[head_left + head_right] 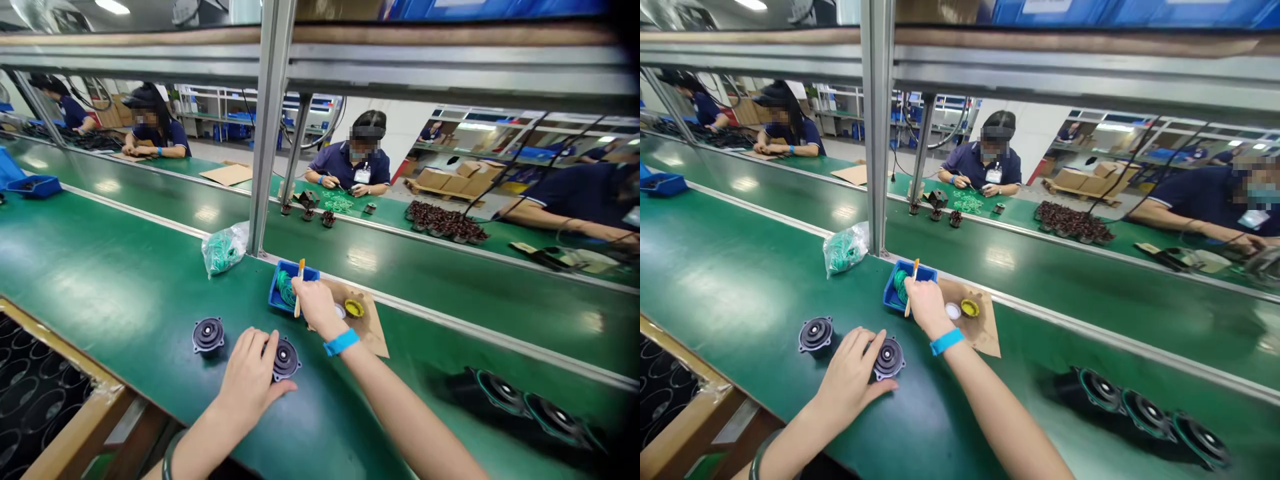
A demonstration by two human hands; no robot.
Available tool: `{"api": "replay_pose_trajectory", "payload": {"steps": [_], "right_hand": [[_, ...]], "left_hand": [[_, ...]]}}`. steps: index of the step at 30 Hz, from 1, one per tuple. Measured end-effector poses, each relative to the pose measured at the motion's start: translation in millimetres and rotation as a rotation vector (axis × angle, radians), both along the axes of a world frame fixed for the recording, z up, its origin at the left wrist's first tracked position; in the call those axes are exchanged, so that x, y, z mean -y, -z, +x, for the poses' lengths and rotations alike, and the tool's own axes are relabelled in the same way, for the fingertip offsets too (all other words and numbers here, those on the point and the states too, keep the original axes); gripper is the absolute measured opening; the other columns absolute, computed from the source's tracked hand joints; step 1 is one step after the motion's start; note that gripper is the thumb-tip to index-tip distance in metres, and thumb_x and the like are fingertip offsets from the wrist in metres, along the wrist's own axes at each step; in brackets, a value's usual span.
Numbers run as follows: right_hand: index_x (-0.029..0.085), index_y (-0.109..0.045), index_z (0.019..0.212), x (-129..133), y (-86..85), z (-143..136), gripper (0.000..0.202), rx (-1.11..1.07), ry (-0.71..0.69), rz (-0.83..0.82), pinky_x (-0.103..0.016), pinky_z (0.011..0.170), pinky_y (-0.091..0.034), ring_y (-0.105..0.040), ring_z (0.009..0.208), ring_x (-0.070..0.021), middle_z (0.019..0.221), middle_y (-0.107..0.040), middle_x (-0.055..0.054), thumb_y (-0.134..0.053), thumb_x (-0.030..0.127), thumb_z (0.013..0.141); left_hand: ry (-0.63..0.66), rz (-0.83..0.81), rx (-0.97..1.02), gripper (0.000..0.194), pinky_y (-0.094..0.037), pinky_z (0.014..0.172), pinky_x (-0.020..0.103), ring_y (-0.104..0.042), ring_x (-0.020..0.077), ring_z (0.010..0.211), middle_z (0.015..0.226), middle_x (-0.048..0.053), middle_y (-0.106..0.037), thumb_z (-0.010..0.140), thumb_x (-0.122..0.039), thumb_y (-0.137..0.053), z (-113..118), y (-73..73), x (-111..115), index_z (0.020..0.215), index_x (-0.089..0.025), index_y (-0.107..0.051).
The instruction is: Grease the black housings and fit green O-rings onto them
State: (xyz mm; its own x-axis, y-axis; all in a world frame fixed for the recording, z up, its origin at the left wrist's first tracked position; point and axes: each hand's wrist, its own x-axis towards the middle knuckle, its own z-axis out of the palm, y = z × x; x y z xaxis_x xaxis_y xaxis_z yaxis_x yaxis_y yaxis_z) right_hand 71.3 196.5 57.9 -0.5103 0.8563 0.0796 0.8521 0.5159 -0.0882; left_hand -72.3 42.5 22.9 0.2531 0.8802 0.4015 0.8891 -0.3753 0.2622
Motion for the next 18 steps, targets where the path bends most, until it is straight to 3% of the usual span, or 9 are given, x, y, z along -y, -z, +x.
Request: {"api": "replay_pose_trajectory", "payload": {"steps": [3,6,9,11,14,16,18], "right_hand": [[0.014,-0.057,0.087,3.3,-7.8,16.0,0.014,-0.079,0.007,0.002,-0.028,0.068,-0.041,-0.063,0.076,-0.0209,0.08,-0.069,-0.011,-0.046,0.007,0.092],[0.017,-0.05,0.083,19.2,-17.6,34.5,0.016,-0.187,0.041,0.018,-0.026,0.071,-0.042,-0.062,0.08,-0.0183,0.085,-0.067,-0.008,-0.042,0.009,0.094],[0.021,-0.042,0.077,53.0,-26.8,52.9,0.019,-0.513,-0.012,-0.106,-0.023,0.067,-0.044,-0.063,0.077,-0.0148,0.083,-0.065,-0.003,-0.046,0.017,0.095],[0.022,-0.04,0.075,78.3,-28.2,62.7,0.022,-0.723,-0.099,-0.327,-0.022,0.063,-0.045,-0.064,0.072,-0.014,0.078,-0.065,0.001,-0.055,0.023,0.092],[0.023,-0.043,0.075,106.2,-20.4,70.2,0.024,-0.755,-0.139,-0.565,-0.023,0.06,-0.046,-0.063,0.068,-0.0136,0.078,-0.067,0.002,-0.061,0.027,0.091],[0.023,-0.044,0.077,115.8,-12.0,71.3,0.025,-0.769,-0.109,-0.558,-0.024,0.064,-0.048,-0.066,0.075,-0.0152,0.084,-0.07,0.0,-0.064,0.027,0.09],[0.023,-0.045,0.078,120.8,-4.9,72.2,0.024,-0.833,-0.084,-0.45,-0.026,0.071,-0.051,-0.068,0.087,-0.017,0.094,-0.072,-0.003,-0.066,0.025,0.089]], "left_hand": [[0.061,-0.096,0.313,0.081,-0.055,0.086,0.047,-0.062,0.0309,0.103,0.115,0.014,-0.062,0.075,-0.039,-0.08,11.0,8.6,14.7,0.142,-0.021,-0.037],[0.052,-0.235,0.588,0.084,-0.053,0.095,0.044,-0.062,0.0272,0.112,0.123,0.01,-0.062,0.074,-0.025,-0.08,19.2,13.4,25.0,0.142,-0.027,-0.032],[0.061,-0.337,0.744,0.09,-0.049,0.101,0.043,-0.061,0.0249,0.116,0.127,0.007,-0.062,0.069,-0.019,-0.083,24.0,16.2,31.7,0.142,-0.03,-0.031],[0.085,-0.344,0.78,0.087,-0.049,0.102,0.042,-0.06,0.0247,0.117,0.131,0.007,-0.06,0.07,-0.023,-0.083,25.4,17.6,34.7,0.141,-0.03,-0.033],[0.105,-0.301,0.769,0.081,-0.05,0.1,0.042,-0.059,0.0256,0.117,0.135,0.011,-0.056,0.074,-0.039,-0.08,25.2,19.1,37.2,0.141,-0.026,-0.035],[0.109,-0.251,0.718,0.079,-0.05,0.101,0.042,-0.058,0.0263,0.118,0.133,0.013,-0.056,0.077,-0.049,-0.075,23.8,19.3,37.8,0.141,-0.023,-0.036],[0.109,-0.16,0.622,0.076,-0.049,0.102,0.042,-0.056,0.0272,0.12,0.131,0.015,-0.056,0.079,-0.052,-0.072,22.1,18.5,37.8,0.139,-0.019,-0.039]]}}
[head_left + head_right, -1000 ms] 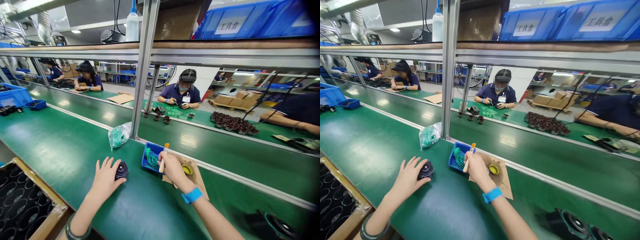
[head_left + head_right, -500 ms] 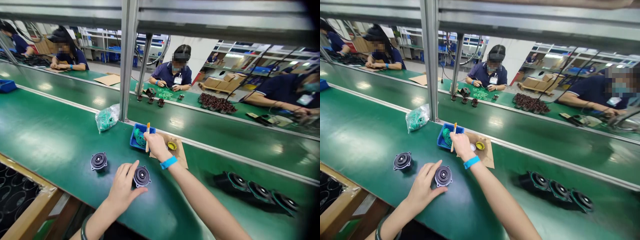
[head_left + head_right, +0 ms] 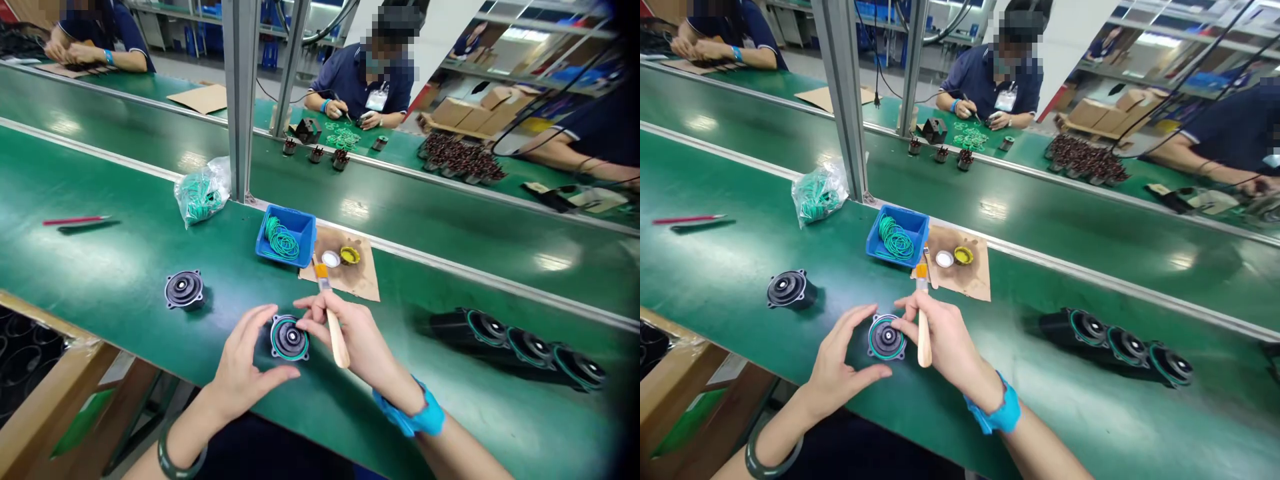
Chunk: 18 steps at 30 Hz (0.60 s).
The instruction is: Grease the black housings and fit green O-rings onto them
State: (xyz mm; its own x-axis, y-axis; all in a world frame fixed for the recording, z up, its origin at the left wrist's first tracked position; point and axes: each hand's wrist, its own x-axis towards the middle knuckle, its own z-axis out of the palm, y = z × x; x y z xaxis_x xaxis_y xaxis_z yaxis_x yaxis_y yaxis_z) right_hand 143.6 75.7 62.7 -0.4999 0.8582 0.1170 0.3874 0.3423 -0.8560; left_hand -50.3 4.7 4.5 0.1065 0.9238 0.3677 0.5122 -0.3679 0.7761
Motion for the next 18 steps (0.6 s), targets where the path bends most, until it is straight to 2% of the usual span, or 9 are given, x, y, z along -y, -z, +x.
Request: {"api": "replay_pose_trajectory", "payload": {"steps": [2,5,7,14,18], "right_hand": [[0.023,-0.045,0.08,3.9,3.9,2.4,0.023,-0.055,0.015,0.139,-0.029,0.077,-0.052,-0.067,0.092,-0.0178,0.101,-0.072,-0.004,-0.067,0.024,0.088],[0.023,-0.045,0.082,9.6,5.1,7.7,0.025,-0.064,-0.158,0.375,-0.035,0.081,-0.05,-0.065,0.09,-0.0193,0.102,-0.073,-0.004,-0.069,0.026,0.088],[0.023,-0.045,0.084,11.5,5.3,9.9,0.023,-0.027,-0.249,0.473,-0.038,0.083,-0.048,-0.064,0.092,-0.0209,0.102,-0.073,-0.005,-0.066,0.029,0.09],[0.022,-0.043,0.091,3.3,11.5,10.4,0.031,0.01,-0.223,0.427,-0.04,0.084,-0.046,-0.062,0.098,-0.023,0.109,-0.07,-0.01,-0.065,0.045,0.089],[0.022,-0.043,0.092,2.5,13.0,14.4,0.033,0.013,-0.24,0.414,-0.041,0.087,-0.045,-0.062,0.1,-0.0228,0.11,-0.07,-0.01,-0.067,0.044,0.087]], "left_hand": [[-0.031,0.132,-0.122,0.069,-0.046,0.103,0.043,-0.053,0.0286,0.121,0.128,0.016,-0.056,0.08,-0.052,-0.07,-1.8,-1.7,-0.3,0.134,-0.016,-0.045],[-0.066,0.298,-0.281,0.053,-0.044,0.102,0.047,-0.051,0.0307,0.119,0.124,0.017,-0.056,0.085,-0.049,-0.066,-4.2,-5.5,-2.1,0.124,-0.015,-0.055],[-0.052,0.328,-0.33,0.048,-0.043,0.102,0.049,-0.048,0.0326,0.121,0.125,0.017,-0.054,0.088,-0.048,-0.062,-5.8,-7.9,-5.0,0.121,-0.014,-0.058],[0.079,0.202,-0.353,0.07,-0.04,0.105,0.056,-0.042,0.0367,0.128,0.135,0.022,-0.047,0.086,-0.061,-0.055,-9.9,-9.2,-14.9,0.133,-0.01,-0.05],[0.049,0.266,-0.318,0.06,-0.04,0.106,0.054,-0.047,0.0336,0.125,0.128,0.019,-0.053,0.088,-0.055,-0.058,-9.7,-7.4,-11.6,0.13,-0.012,-0.053]]}}
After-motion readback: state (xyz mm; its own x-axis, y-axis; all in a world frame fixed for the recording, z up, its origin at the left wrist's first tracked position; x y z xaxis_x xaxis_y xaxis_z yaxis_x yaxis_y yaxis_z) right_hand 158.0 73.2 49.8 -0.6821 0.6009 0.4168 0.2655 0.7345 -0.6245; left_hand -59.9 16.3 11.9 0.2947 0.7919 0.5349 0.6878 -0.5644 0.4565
